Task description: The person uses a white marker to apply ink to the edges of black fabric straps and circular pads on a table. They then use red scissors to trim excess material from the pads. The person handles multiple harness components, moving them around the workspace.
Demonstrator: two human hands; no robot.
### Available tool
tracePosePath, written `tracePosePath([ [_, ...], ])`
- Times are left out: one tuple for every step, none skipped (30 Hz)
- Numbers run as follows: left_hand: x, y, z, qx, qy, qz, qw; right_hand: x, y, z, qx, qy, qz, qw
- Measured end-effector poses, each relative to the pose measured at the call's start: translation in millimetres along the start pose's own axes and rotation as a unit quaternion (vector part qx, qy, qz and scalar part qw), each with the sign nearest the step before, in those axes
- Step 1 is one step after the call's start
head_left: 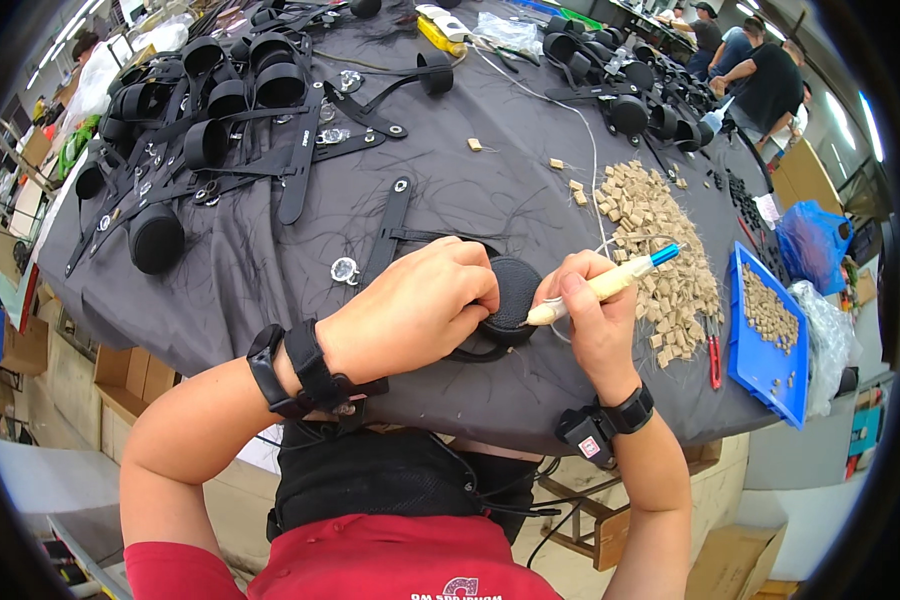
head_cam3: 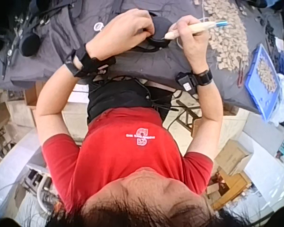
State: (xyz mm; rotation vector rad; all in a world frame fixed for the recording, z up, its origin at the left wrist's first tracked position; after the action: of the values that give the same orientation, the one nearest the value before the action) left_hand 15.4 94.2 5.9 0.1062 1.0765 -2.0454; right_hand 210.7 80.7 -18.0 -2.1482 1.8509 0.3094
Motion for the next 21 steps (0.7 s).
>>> tracePosePath([
  [0.3, -0.1, 0.4, 0.001, 0.002, 0.001, 1.0, 0.3, -0.6, -0.5, 0.007, -0.005, -0.002, 1.0],
  [0.4, -0.1, 0.9, 0.003, 0.005, 0.001, 1.0, 0.6, -0.8, -1.3, 0.009, -0.002, 0.001, 1.0],
  [0.2, -0.1, 1.1, 0.003, 0.003, 0.001, 1.0, 0.9, -0.2, -2.2, 0.011, 0.0, 0.004, 1.0],
  [0.8, -0.9, 1.4, 0.002, 0.0, 0.001, 1.0, 0.7, 0.8, -2.6, 0.011, 0.001, 0.006, 1.0],
  [1.2, -1.5, 1.6, 0.0, -0.003, 0.002, 1.0, 0.8, 1.1, -3.3, 0.017, 0.003, 0.005, 1.0],
  [1.6, -1.5, 1.6, 0.002, -0.001, 0.004, 1.0, 0.9, 1.4, -4.2, 0.023, 0.004, 0.003, 1.0],
  [1.6, -0.7, 1.2, 0.006, 0.001, 0.005, 1.0, 1.1, 1.5, -4.9, 0.03, 0.005, 0.002, 1.0],
  [1.6, -0.5, 1.2, 0.009, 0.003, 0.007, 1.0, 1.1, 2.1, -5.8, 0.042, 0.0, -0.001, 0.999],
  [1.5, -0.9, 1.5, 0.009, 0.001, 0.006, 1.0, 0.9, 2.7, -6.6, 0.055, -0.006, -0.005, 0.998],
  [1.1, -0.8, 2.0, 0.01, -0.001, 0.005, 1.0, 1.1, 2.8, -7.2, 0.068, -0.011, -0.009, 0.998],
  [0.7, -0.7, 2.2, 0.011, -0.003, 0.004, 1.0, 1.1, 2.4, -7.1, 0.071, -0.011, -0.013, 0.997],
  [0.3, -0.5, 2.2, 0.008, 0.0, 0.005, 1.0, 1.2, 1.7, -6.6, 0.075, -0.011, -0.017, 0.997],
  [0.2, -0.2, 2.0, 0.004, 0.004, 0.006, 1.0, 1.3, 1.6, -6.0, 0.078, -0.011, -0.021, 0.997],
  [0.1, -0.1, 2.0, 0.001, 0.007, 0.008, 1.0, 1.3, 1.5, -5.7, 0.077, -0.013, -0.02, 0.997],
  [-0.1, -0.2, 2.1, -0.001, 0.01, 0.008, 1.0, 1.1, 1.4, -5.4, 0.076, -0.015, -0.019, 0.997],
  [-0.1, -0.2, 1.9, -0.002, 0.012, 0.009, 1.0, 1.1, 1.4, -5.0, 0.075, -0.017, -0.017, 0.997],
  [-0.1, -0.1, 2.0, -0.004, 0.015, 0.01, 1.0, 1.3, 1.3, -4.6, 0.068, -0.015, -0.015, 0.997],
  [-0.1, -0.1, 2.0, -0.003, 0.013, 0.009, 1.0, 1.5, 1.2, -4.3, 0.062, -0.013, -0.013, 0.998],
  [0.0, -0.2, 2.0, -0.002, 0.011, 0.008, 1.0, 1.3, 1.2, -3.5, 0.055, -0.011, -0.012, 0.998],
  [0.2, -0.3, 1.8, -0.001, 0.009, 0.008, 1.0, 1.2, 1.5, -3.1, 0.053, -0.012, -0.013, 0.998],
  [0.3, -0.1, 1.3, 0.001, 0.008, 0.008, 1.0, 1.2, 1.7, -2.6, 0.052, -0.012, -0.014, 0.998],
])
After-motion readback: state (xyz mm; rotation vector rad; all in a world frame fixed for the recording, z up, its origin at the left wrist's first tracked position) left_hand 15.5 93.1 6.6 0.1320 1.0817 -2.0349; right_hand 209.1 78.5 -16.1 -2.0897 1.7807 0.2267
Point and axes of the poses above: each hand's wrist, its own x-axis away from the middle knuckle, its own y-axis out of the palm, z = x × y, the point moved 4 cm from there along -x, towards the middle knuckle, and after that the axes turned 5 degrees about x, right-handed, at the moved point
